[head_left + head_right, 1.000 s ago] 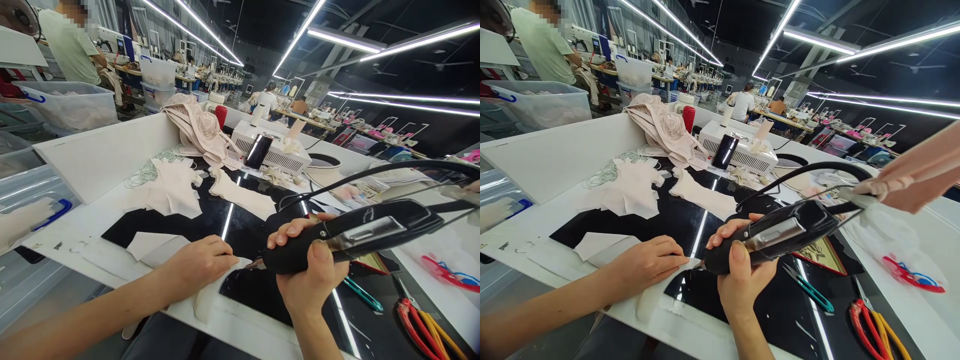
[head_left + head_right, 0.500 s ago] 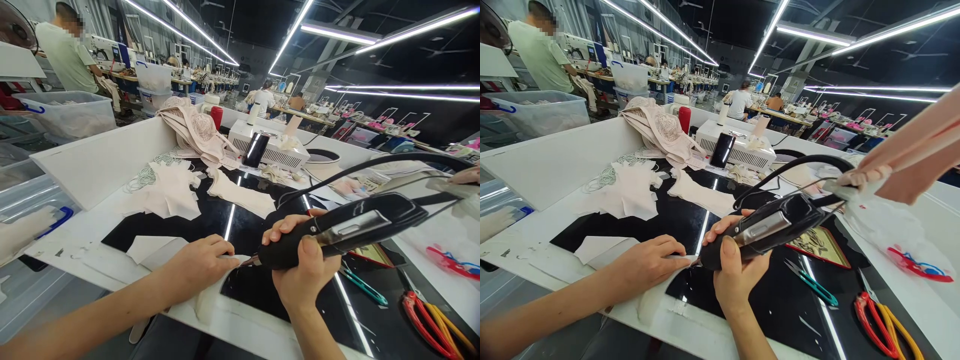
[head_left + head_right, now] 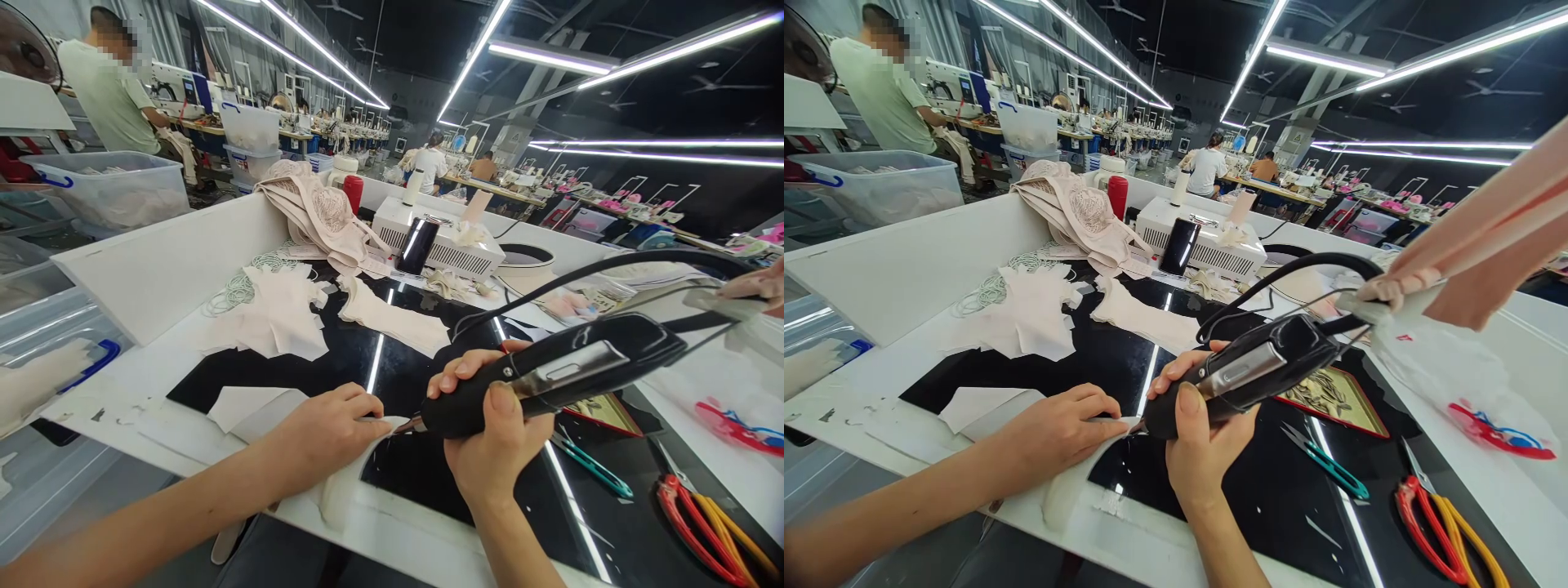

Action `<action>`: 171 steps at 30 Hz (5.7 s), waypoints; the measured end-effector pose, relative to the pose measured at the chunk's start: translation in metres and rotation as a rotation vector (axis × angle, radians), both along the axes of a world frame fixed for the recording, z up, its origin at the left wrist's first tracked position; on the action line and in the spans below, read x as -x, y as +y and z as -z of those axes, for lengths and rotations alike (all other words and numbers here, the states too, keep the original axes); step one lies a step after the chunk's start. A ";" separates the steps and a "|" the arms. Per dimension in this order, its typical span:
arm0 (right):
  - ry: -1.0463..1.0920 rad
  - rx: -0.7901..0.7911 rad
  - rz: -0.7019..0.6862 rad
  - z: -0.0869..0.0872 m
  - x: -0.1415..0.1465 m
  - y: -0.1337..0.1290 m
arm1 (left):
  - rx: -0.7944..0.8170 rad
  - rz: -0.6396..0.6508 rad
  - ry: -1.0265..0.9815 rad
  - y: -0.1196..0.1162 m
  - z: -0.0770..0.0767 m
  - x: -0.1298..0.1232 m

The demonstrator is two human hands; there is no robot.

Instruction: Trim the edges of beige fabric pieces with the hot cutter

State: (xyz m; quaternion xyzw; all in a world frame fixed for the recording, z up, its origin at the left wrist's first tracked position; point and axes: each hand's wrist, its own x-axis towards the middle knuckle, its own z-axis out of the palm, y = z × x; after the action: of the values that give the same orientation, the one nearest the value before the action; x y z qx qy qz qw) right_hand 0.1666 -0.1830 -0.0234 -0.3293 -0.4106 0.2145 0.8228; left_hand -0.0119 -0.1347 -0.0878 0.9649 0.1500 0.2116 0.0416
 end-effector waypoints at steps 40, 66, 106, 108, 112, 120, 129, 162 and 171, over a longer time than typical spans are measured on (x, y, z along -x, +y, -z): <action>0.014 0.101 0.097 -0.003 -0.006 -0.010 | 0.040 -0.190 -0.016 -0.035 0.003 0.015; 0.000 0.129 0.101 0.003 0.011 -0.042 | -0.168 -0.238 0.062 -0.047 0.003 0.005; -0.022 0.064 0.011 0.003 0.021 0.010 | -0.091 -0.122 0.020 -0.050 0.008 0.015; -0.032 0.069 0.020 0.004 0.021 0.010 | -0.081 -0.120 0.021 -0.050 0.007 0.015; -0.045 0.076 0.039 0.004 0.022 0.009 | -0.056 -0.105 0.018 -0.047 -0.001 0.019; -0.043 0.075 0.072 0.004 0.025 -0.001 | -0.042 -0.108 0.059 -0.045 -0.009 0.034; 0.000 0.069 0.073 -0.002 0.025 0.002 | -0.015 -0.096 0.062 -0.046 -0.003 0.034; -0.007 0.058 0.034 -0.004 0.023 0.021 | 0.124 -0.066 0.080 -0.023 -0.019 0.057; 0.045 0.110 0.044 -0.024 0.003 -0.010 | 0.018 -0.172 0.144 -0.011 -0.017 0.051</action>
State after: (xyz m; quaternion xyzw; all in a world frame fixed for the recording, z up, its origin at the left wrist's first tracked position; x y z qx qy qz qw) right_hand 0.1635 -0.1935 0.0003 -0.3782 -0.3720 0.2259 0.8171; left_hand -0.0629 -0.1452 -0.0706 0.9608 0.2365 0.1430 0.0209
